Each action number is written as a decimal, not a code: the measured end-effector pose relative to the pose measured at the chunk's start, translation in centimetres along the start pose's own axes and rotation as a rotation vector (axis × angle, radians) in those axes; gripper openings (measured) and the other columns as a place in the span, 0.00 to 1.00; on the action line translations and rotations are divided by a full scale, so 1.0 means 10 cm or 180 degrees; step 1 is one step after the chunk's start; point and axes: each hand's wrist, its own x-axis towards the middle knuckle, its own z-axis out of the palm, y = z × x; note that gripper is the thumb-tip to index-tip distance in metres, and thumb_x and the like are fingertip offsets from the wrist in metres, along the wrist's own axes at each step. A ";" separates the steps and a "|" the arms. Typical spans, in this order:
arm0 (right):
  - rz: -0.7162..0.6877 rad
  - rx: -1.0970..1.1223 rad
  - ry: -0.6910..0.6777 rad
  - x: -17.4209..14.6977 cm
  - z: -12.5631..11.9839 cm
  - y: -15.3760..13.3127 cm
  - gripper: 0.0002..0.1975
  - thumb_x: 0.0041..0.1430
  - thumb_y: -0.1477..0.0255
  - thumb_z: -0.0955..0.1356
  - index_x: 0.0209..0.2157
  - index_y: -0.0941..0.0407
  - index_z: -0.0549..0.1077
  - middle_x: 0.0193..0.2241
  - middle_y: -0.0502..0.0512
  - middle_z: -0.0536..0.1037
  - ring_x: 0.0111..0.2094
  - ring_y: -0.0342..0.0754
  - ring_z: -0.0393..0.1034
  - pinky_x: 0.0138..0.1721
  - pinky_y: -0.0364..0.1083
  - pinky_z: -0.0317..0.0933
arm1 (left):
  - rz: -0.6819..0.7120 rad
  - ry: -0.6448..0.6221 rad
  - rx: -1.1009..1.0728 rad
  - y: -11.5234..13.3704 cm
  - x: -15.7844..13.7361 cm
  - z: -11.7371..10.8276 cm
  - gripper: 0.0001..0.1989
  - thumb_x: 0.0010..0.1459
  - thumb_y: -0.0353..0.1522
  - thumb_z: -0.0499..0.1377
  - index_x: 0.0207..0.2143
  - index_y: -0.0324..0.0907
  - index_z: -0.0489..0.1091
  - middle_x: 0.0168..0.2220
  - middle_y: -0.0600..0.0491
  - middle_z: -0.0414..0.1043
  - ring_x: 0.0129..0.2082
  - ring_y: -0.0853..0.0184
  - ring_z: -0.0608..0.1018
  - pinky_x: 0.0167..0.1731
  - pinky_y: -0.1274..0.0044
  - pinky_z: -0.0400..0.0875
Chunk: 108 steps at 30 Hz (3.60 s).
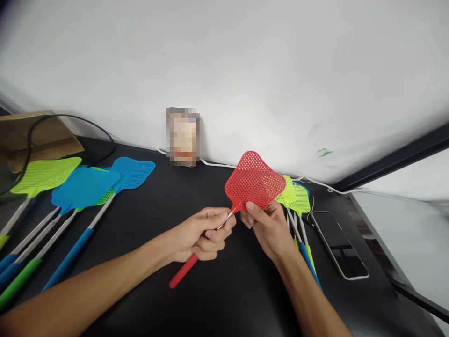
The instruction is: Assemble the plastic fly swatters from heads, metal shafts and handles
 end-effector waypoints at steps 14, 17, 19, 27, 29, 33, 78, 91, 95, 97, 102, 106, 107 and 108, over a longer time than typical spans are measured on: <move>-0.0554 -0.1138 0.1217 -0.11 0.05 0.15 0.18 0.58 0.71 0.73 0.20 0.54 0.63 0.18 0.44 0.59 0.21 0.40 0.50 0.23 0.44 0.49 | 0.0208 0.0932 0.0842 -0.14 0.07 0.08 0.17 0.64 0.46 0.57 0.32 0.41 0.65 0.20 0.64 0.51 0.14 0.80 0.47 0.12 0.86 0.42; -0.0252 -0.0901 0.0671 -0.08 0.05 0.12 0.18 0.62 0.64 0.71 0.21 0.55 0.67 0.18 0.47 0.63 0.21 0.42 0.55 0.23 0.44 0.52 | 0.0253 0.0757 0.0457 -0.11 0.07 0.03 0.15 0.66 0.43 0.56 0.32 0.41 0.64 0.20 0.65 0.49 0.15 0.80 0.45 0.12 0.86 0.41; 0.0033 -0.0479 0.0178 -0.05 0.04 0.09 0.19 0.65 0.56 0.68 0.26 0.56 0.72 0.22 0.51 0.69 0.23 0.44 0.60 0.23 0.45 0.55 | 0.0228 0.0543 0.0089 -0.07 0.05 0.00 0.13 0.67 0.41 0.56 0.33 0.41 0.64 0.20 0.65 0.47 0.15 0.80 0.43 0.12 0.85 0.41; 0.0637 0.0725 -0.0244 0.03 0.01 0.06 0.24 0.53 0.51 0.75 0.45 0.51 0.77 0.39 0.52 0.73 0.35 0.47 0.67 0.34 0.46 0.66 | -0.0292 -0.0291 -0.0358 0.01 -0.01 0.01 0.13 0.70 0.38 0.52 0.31 0.41 0.61 0.19 0.65 0.44 0.14 0.78 0.40 0.10 0.85 0.41; 0.0470 0.0767 -0.0204 0.03 0.01 0.06 0.15 0.54 0.57 0.76 0.37 0.52 0.76 0.35 0.50 0.70 0.33 0.45 0.65 0.34 0.44 0.65 | -0.0230 -0.0241 -0.0240 -0.01 0.00 0.02 0.13 0.69 0.38 0.53 0.31 0.41 0.61 0.19 0.65 0.44 0.14 0.79 0.41 0.10 0.85 0.41; 0.0256 0.0476 -0.0010 0.03 0.05 0.04 0.10 0.60 0.63 0.73 0.30 0.53 0.73 0.28 0.48 0.68 0.28 0.43 0.60 0.30 0.43 0.61 | -0.0062 -0.0052 0.0008 -0.04 0.02 0.00 0.14 0.68 0.41 0.54 0.33 0.41 0.63 0.19 0.65 0.46 0.13 0.79 0.43 0.10 0.86 0.43; 0.0653 -0.5950 0.1004 -0.83 -0.54 -0.38 0.19 0.70 0.62 0.60 0.25 0.53 0.64 0.21 0.52 0.74 0.24 0.49 0.69 0.27 0.46 0.44 | 0.1319 0.1148 0.2573 -0.22 0.17 -0.01 0.24 0.71 0.46 0.47 0.40 0.37 0.74 0.37 0.46 0.77 0.38 0.64 0.77 0.41 0.73 0.70; 0.0195 -0.6070 0.1614 -0.58 -0.47 -0.42 0.12 0.67 0.61 0.64 0.35 0.55 0.70 0.33 0.59 0.78 0.34 0.54 0.74 0.28 0.46 0.49 | 0.1970 0.1183 0.4332 -0.11 -0.13 0.31 0.16 0.69 0.37 0.50 0.40 0.43 0.76 0.38 0.48 0.77 0.41 0.62 0.76 0.47 0.72 0.66; -0.0301 -0.5542 0.1561 -0.59 -0.28 -0.39 0.15 0.68 0.58 0.62 0.33 0.54 0.70 0.28 0.54 0.77 0.31 0.51 0.72 0.30 0.46 0.52 | 0.2282 0.1757 0.4973 -0.15 -0.75 0.46 0.13 0.69 0.33 0.51 0.44 0.44 0.75 0.43 0.46 0.77 0.45 0.60 0.75 0.50 0.69 0.65; -0.0519 -0.5275 0.1392 -0.51 -0.18 -0.37 0.16 0.67 0.58 0.62 0.31 0.54 0.69 0.27 0.53 0.76 0.30 0.50 0.71 0.31 0.46 0.53 | 0.2437 0.2502 0.5179 -0.23 -1.15 0.44 0.12 0.69 0.32 0.51 0.46 0.43 0.73 0.44 0.46 0.76 0.46 0.59 0.75 0.51 0.68 0.65; -0.0875 -0.4706 0.0941 -0.11 0.05 -0.30 0.18 0.68 0.58 0.60 0.29 0.54 0.68 0.24 0.52 0.75 0.27 0.49 0.70 0.31 0.46 0.55 | 0.1892 0.4199 0.5963 -0.34 -1.91 0.13 0.11 0.69 0.33 0.50 0.44 0.42 0.72 0.44 0.45 0.75 0.46 0.57 0.75 0.50 0.66 0.66; -0.1021 -0.4434 0.0721 0.18 0.20 -0.15 0.17 0.68 0.59 0.60 0.29 0.53 0.68 0.23 0.50 0.74 0.26 0.48 0.69 0.31 0.46 0.54 | 0.0990 0.4918 0.6708 -0.24 -2.11 -0.08 0.14 0.68 0.36 0.50 0.44 0.40 0.73 0.44 0.43 0.76 0.46 0.53 0.75 0.49 0.63 0.65; -0.1037 -0.4385 0.0697 0.23 0.22 -0.09 0.17 0.68 0.59 0.60 0.29 0.53 0.68 0.22 0.50 0.73 0.25 0.48 0.68 0.30 0.46 0.54 | 0.0783 0.5006 0.6812 -0.22 -2.12 -0.10 0.14 0.68 0.36 0.50 0.44 0.40 0.73 0.43 0.43 0.76 0.45 0.53 0.76 0.48 0.63 0.66; -0.1043 -0.4343 0.0681 0.27 0.23 -0.02 0.18 0.68 0.60 0.60 0.28 0.53 0.67 0.21 0.50 0.72 0.24 0.48 0.67 0.30 0.46 0.53 | 0.0625 0.5076 0.6879 -0.21 -2.11 -0.12 0.15 0.69 0.36 0.49 0.44 0.39 0.73 0.43 0.43 0.76 0.45 0.52 0.76 0.48 0.63 0.66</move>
